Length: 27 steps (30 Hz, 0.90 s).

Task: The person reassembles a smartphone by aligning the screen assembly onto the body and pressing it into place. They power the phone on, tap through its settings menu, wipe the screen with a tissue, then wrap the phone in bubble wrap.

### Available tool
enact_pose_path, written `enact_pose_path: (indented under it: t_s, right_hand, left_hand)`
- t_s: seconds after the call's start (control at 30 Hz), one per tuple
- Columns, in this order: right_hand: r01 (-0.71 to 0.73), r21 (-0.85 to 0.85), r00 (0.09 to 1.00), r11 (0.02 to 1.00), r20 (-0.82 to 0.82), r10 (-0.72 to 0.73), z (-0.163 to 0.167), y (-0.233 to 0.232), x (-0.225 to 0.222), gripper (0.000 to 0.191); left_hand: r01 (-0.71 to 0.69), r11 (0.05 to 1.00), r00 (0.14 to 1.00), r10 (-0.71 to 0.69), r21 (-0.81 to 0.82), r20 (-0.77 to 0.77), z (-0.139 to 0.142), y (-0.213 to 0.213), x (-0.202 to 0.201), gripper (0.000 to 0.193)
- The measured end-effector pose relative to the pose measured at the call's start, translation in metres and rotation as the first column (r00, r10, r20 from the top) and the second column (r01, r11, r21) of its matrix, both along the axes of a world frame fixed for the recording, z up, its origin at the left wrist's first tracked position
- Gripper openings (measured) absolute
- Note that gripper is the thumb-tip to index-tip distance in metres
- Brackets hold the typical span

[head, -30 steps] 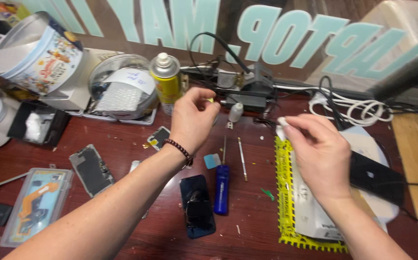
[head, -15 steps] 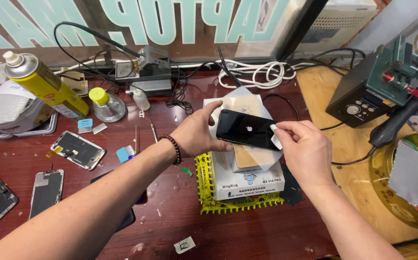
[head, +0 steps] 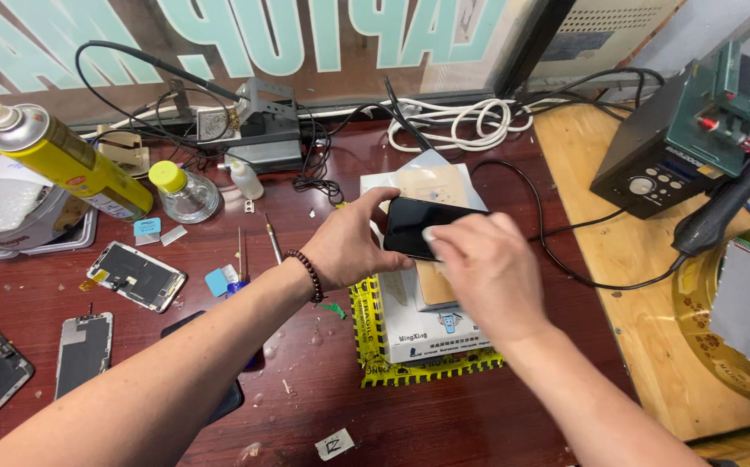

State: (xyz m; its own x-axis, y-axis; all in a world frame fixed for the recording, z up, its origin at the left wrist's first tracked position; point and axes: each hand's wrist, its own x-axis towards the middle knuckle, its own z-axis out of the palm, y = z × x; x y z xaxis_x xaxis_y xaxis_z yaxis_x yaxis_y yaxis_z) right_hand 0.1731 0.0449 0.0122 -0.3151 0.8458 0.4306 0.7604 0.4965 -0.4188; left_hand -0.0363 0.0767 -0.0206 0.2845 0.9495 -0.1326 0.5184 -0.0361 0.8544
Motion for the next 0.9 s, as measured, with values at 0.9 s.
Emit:
enact_pose_path:
  t_s: [0.9]
  right_hand:
    - [0.093,-0.008,0.995,0.996,0.049,-0.092,0.006,0.025,-0.003,0.010]
  left_hand:
    - [0.039,0.995,0.993,-0.049,0.093,0.104,-0.007,0.002,-0.004,0.097]
